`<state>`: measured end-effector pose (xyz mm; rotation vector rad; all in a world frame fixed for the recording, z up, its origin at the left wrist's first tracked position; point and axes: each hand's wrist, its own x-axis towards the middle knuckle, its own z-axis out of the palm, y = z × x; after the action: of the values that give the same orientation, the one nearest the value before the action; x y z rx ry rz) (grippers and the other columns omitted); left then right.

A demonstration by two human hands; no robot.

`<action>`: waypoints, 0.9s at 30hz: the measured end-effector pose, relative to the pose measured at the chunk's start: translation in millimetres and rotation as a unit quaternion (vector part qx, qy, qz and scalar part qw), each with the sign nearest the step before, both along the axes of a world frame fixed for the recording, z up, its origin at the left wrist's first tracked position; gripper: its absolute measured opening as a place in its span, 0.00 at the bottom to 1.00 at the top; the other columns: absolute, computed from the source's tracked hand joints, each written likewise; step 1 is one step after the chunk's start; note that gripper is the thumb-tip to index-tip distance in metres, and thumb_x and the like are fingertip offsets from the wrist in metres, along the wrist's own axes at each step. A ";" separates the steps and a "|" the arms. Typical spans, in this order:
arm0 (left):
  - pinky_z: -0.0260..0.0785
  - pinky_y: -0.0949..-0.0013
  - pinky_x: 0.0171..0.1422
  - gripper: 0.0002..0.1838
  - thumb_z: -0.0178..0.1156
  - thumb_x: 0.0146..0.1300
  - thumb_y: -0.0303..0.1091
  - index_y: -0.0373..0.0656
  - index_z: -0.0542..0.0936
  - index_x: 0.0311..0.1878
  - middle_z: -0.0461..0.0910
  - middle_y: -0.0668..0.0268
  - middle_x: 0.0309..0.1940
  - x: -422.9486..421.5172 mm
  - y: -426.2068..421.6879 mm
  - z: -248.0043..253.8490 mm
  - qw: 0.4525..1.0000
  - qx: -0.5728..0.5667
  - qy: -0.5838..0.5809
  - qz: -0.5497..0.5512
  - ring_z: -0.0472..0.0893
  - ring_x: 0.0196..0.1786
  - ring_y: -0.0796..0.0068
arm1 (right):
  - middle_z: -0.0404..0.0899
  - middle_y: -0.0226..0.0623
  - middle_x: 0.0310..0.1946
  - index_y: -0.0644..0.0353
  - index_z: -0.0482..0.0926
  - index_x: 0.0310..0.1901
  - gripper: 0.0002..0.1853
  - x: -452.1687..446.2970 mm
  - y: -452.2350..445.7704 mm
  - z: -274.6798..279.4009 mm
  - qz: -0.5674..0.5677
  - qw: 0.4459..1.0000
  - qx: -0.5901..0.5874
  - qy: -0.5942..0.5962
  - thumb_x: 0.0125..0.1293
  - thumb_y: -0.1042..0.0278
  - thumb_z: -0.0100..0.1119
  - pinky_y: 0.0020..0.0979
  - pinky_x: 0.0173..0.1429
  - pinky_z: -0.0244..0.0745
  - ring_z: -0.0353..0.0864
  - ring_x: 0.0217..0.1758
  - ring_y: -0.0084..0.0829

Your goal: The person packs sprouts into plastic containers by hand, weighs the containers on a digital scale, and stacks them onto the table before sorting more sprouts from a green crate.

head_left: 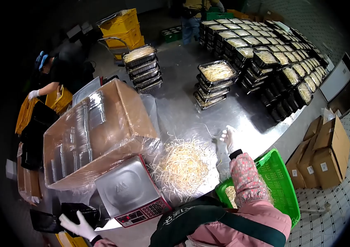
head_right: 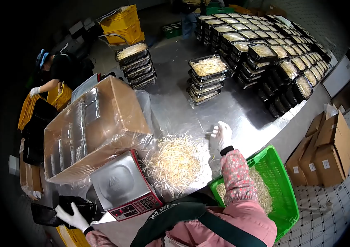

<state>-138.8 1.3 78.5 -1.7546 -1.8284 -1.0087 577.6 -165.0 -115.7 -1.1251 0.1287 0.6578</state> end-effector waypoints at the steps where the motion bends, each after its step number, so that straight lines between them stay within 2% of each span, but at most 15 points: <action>1: 0.56 0.50 0.79 0.37 0.69 0.66 0.41 0.36 0.67 0.73 0.63 0.46 0.75 -31.6 -0.9 3.4 0.985 -0.005 0.089 0.149 0.64 0.76 0.48 | 0.80 0.34 0.32 0.56 0.75 0.55 0.11 -14.2 -7.9 0.7 -0.002 1.000 -0.023 0.006 0.76 0.65 0.54 0.33 0.28 0.80 0.79 0.27 0.26; 2: 0.59 0.50 0.76 0.40 0.64 0.67 0.55 0.35 0.67 0.73 0.67 0.45 0.72 -71.0 -2.1 -0.9 0.961 -0.032 0.140 0.235 0.65 0.73 0.43 | 0.80 0.33 0.32 0.56 0.76 0.54 0.10 -26.2 -14.6 2.3 -0.005 0.999 -0.046 0.013 0.76 0.66 0.53 0.32 0.28 0.80 0.79 0.26 0.26; 4: 0.64 0.51 0.72 0.37 0.60 0.70 0.56 0.35 0.71 0.71 0.73 0.46 0.67 -139.3 -3.3 -4.0 0.940 -0.238 0.089 0.228 0.71 0.69 0.42 | 0.81 0.33 0.30 0.56 0.77 0.53 0.09 -37.5 -19.0 -2.1 -0.004 0.998 -0.054 0.019 0.76 0.68 0.53 0.32 0.27 0.80 0.79 0.25 0.26; 6: 0.63 0.52 0.73 0.29 0.58 0.73 0.49 0.36 0.75 0.67 0.75 0.46 0.66 -158.4 -8.5 -12.9 0.909 -0.393 -0.077 0.113 0.71 0.69 0.43 | 0.80 0.32 0.29 0.55 0.77 0.52 0.07 -48.4 -17.0 -1.4 0.004 0.999 -0.037 0.015 0.76 0.69 0.53 0.32 0.26 0.80 0.79 0.25 0.26; 7: 0.65 0.54 0.71 0.24 0.52 0.76 0.46 0.39 0.78 0.65 0.81 0.48 0.59 -192.3 -6.5 -49.0 0.942 -0.324 0.026 0.081 0.75 0.64 0.43 | 0.80 0.32 0.28 0.55 0.77 0.50 0.06 -53.3 -11.5 1.1 0.006 0.999 -0.040 0.008 0.76 0.69 0.53 0.32 0.26 0.80 0.79 0.24 0.26; 10: 0.56 0.49 0.77 0.17 0.53 0.74 0.39 0.44 0.82 0.60 0.84 0.58 0.55 -184.6 -10.5 -43.5 0.949 -0.301 0.059 0.075 0.77 0.59 0.46 | 0.80 0.30 0.27 0.54 0.78 0.48 0.05 -77.8 10.3 28.2 0.039 0.997 -0.055 -0.034 0.76 0.67 0.55 0.29 0.25 0.79 0.78 0.23 0.22; 13: 0.68 0.55 0.68 0.14 0.59 0.70 0.37 0.42 0.85 0.52 0.85 0.52 0.49 -197.7 0.9 -48.6 0.964 -0.260 -0.021 0.056 0.79 0.55 0.47 | 0.80 0.27 0.27 0.53 0.78 0.47 0.05 -106.5 25.4 46.0 0.104 0.988 -0.050 -0.099 0.75 0.64 0.58 0.25 0.25 0.78 0.79 0.23 0.19; 14: 0.72 0.59 0.62 0.12 0.63 0.68 0.33 0.41 0.85 0.51 0.86 0.54 0.44 -210.4 6.5 -60.6 0.977 -0.209 -0.042 0.025 0.83 0.49 0.55 | 0.81 0.26 0.27 0.53 0.79 0.47 0.05 -114.4 30.1 44.3 0.120 0.985 -0.046 -0.118 0.75 0.64 0.59 0.24 0.25 0.77 0.79 0.23 0.19; 16: 0.73 0.65 0.53 0.08 0.67 0.64 0.28 0.37 0.84 0.44 0.86 0.60 0.36 -202.1 9.1 -54.5 0.965 -0.194 -0.179 0.004 0.81 0.39 0.67 | 0.80 0.27 0.29 0.54 0.79 0.52 0.08 -135.0 36.2 48.4 0.171 0.974 -0.049 -0.140 0.75 0.66 0.57 0.25 0.29 0.79 0.79 0.26 0.20; 18: 0.72 0.69 0.46 0.08 0.71 0.60 0.26 0.36 0.79 0.36 0.81 0.67 0.29 -201.6 12.2 -49.2 0.974 -0.162 -0.153 0.038 0.75 0.33 0.75 | 0.80 0.27 0.30 0.54 0.79 0.52 0.08 -159.4 43.4 47.6 0.202 0.966 -0.044 -0.157 0.75 0.66 0.57 0.24 0.30 0.78 0.79 0.27 0.19; 20: 0.69 0.71 0.43 0.15 0.74 0.57 0.27 0.37 0.73 0.29 0.74 0.70 0.25 -192.5 15.0 -41.8 0.972 -0.133 -0.190 0.023 0.70 0.30 0.77 | 0.80 0.27 0.31 0.55 0.79 0.52 0.09 -191.4 55.0 49.7 0.234 0.956 -0.033 -0.174 0.75 0.65 0.57 0.23 0.31 0.78 0.79 0.27 0.18; 23: 0.69 0.73 0.41 0.17 0.76 0.56 0.29 0.38 0.73 0.28 0.72 0.74 0.25 -185.8 25.2 -32.3 0.955 -0.165 -0.245 0.025 0.68 0.30 0.80 | 0.81 0.29 0.35 0.61 0.79 0.50 0.08 -259.0 72.2 60.1 0.305 0.875 -0.070 -0.370 0.75 0.68 0.59 0.23 0.43 0.76 0.77 0.37 0.17; 25: 0.68 0.73 0.41 0.16 0.75 0.57 0.31 0.37 0.75 0.29 0.71 0.76 0.25 -200.2 37.6 -52.1 0.942 -0.164 -0.292 -0.038 0.68 0.31 0.82 | 0.84 0.38 0.39 0.59 0.81 0.48 0.08 -309.6 75.1 70.4 0.314 0.793 -0.087 -0.515 0.71 0.69 0.61 0.32 0.49 0.79 0.84 0.43 0.32; 26: 0.70 0.72 0.45 0.14 0.73 0.61 0.34 0.33 0.80 0.35 0.78 0.71 0.29 -198.9 37.6 -50.2 0.927 -0.228 -0.296 -0.031 0.74 0.34 0.80 | 0.83 0.42 0.41 0.57 0.81 0.47 0.08 -330.9 74.8 88.9 0.333 0.718 -0.086 -0.605 0.68 0.68 0.62 0.37 0.51 0.79 0.84 0.46 0.41; 27: 0.71 0.71 0.47 0.15 0.72 0.63 0.36 0.31 0.82 0.39 0.81 0.68 0.33 -203.8 41.4 -60.4 0.937 -0.197 -0.284 -0.044 0.77 0.37 0.77 | 0.82 0.40 0.40 0.55 0.81 0.48 0.09 -351.2 76.3 97.9 0.361 0.673 -0.070 -0.642 0.68 0.66 0.61 0.40 0.53 0.79 0.83 0.47 0.43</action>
<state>-342.6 42.7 18.1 -1.9153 -2.4664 -1.3682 226.4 -88.6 -17.8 -1.5636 -1.5921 0.3799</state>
